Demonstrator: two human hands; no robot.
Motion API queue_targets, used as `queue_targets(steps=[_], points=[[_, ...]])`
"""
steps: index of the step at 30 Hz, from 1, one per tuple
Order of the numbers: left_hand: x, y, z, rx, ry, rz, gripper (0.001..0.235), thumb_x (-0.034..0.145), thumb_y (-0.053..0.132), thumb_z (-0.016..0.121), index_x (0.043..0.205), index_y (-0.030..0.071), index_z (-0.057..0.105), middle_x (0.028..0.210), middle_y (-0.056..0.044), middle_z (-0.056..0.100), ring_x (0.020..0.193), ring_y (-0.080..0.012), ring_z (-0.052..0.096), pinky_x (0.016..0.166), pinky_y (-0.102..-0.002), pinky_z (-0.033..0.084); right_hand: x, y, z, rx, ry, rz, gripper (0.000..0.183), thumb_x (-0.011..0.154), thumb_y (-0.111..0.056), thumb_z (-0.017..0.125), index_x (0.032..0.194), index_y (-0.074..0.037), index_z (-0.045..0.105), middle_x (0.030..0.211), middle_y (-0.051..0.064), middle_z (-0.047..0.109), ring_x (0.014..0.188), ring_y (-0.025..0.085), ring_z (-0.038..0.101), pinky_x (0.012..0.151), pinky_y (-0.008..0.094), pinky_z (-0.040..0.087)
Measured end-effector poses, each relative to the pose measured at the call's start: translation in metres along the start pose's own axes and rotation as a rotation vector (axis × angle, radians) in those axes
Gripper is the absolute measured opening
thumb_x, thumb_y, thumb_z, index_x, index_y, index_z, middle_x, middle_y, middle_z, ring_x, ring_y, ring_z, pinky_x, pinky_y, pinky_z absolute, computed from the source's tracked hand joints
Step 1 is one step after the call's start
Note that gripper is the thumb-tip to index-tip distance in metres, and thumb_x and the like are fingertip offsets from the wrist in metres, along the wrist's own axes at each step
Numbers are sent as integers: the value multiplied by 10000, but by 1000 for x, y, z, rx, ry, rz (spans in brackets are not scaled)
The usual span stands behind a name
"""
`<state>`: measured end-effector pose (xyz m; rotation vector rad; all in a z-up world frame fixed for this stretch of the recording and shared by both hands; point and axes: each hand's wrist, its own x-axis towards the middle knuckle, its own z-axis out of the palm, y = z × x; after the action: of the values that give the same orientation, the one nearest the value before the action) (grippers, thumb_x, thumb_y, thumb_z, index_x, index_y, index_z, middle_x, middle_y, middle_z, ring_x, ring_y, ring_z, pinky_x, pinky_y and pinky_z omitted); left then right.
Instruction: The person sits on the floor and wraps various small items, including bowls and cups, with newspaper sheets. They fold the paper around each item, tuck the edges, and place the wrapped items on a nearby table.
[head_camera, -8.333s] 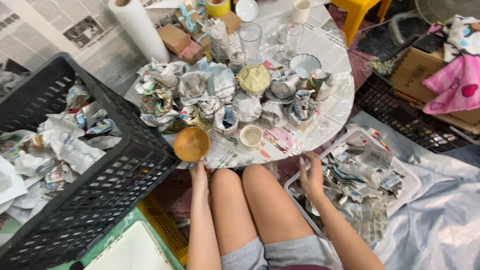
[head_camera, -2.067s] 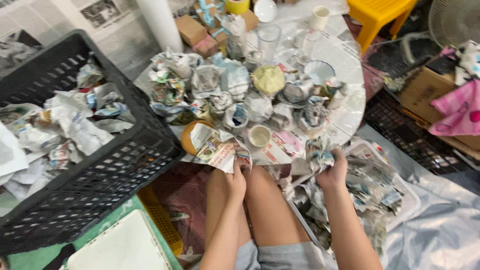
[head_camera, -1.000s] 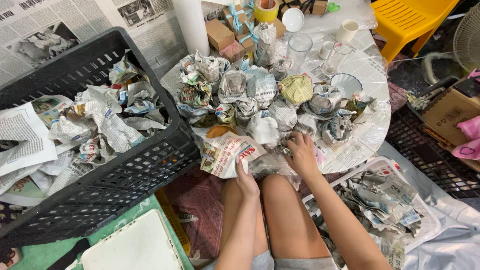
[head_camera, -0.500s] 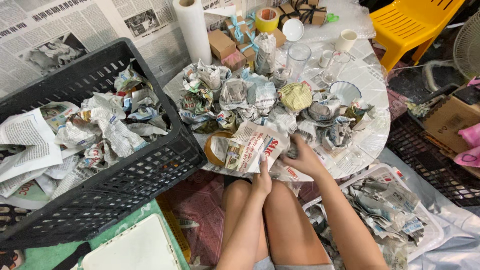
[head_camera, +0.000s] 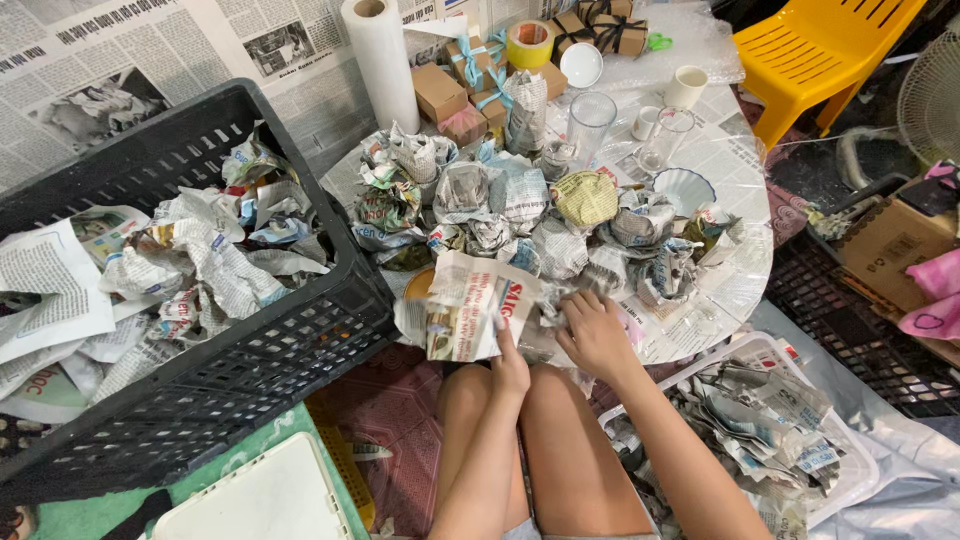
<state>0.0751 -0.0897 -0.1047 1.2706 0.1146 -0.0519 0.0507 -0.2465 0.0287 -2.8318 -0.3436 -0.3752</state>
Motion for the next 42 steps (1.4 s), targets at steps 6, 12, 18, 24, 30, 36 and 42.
queue_targets(steps=[6, 12, 18, 24, 30, 36, 42], points=[[-3, 17, 10, 266, -193, 169, 674, 1089, 460, 301, 1527, -47, 373, 1608, -232, 391, 1499, -342, 359, 1207, -394, 276, 30, 10, 12, 253, -47, 113, 564, 820, -218, 737, 1319, -24, 557, 1256, 155, 652, 1185, 310, 598, 1047, 504, 428], [-3, 43, 16, 466, -235, 275, 635, 1094, 419, 302, 1529, -39, 372, 1624, -261, 339, 1518, -403, 284, 1227, -450, 220, 1, 33, -11, 491, 312, 187, 632, 673, -158, 905, 1215, -4, 620, 1267, 222, 641, 1119, 366, 627, 933, 452, 526], [-7, 43, 19, 631, -192, 328, 593, 1080, 386, 332, 1484, -28, 464, 1572, -270, 424, 1471, -444, 347, 1221, -482, 238, -17, 9, 13, 629, 305, 575, 439, 791, -133, 814, 1198, -32, 686, 1136, 94, 733, 973, 241, 728, 832, 358, 591], [-9, 31, 16, 439, -12, 214, 558, 1080, 346, 389, 1435, -71, 491, 1523, -296, 469, 1428, -447, 411, 1183, -463, 298, 2, -19, 17, -21, 329, 80, 206, 835, -88, 713, 1034, -35, 732, 1086, 108, 722, 1044, 284, 645, 871, 419, 482], [-14, 34, 6, 136, 269, 262, 538, 1100, 303, 402, 1438, -111, 466, 1507, -270, 511, 1372, -369, 509, 1144, -406, 369, 14, -24, 17, -237, 60, 72, 93, 801, -105, 638, 842, -64, 710, 962, 64, 709, 992, 266, 632, 837, 431, 461], [-19, 47, 4, 61, 249, 181, 564, 1098, 327, 394, 1463, -100, 442, 1540, -251, 479, 1401, -337, 479, 1156, -395, 349, 17, -9, 28, -146, -71, 90, 182, 781, -198, 656, 866, -56, 732, 921, 86, 708, 994, 284, 635, 859, 507, 448], [-10, 28, -2, 103, 243, 284, 585, 1107, 317, 401, 1506, -110, 382, 1605, -266, 386, 1476, -364, 373, 1216, -402, 254, 24, 14, 24, 125, -89, 115, 216, 819, -136, 678, 1010, -59, 743, 1059, 117, 709, 1044, 314, 648, 884, 491, 503]])
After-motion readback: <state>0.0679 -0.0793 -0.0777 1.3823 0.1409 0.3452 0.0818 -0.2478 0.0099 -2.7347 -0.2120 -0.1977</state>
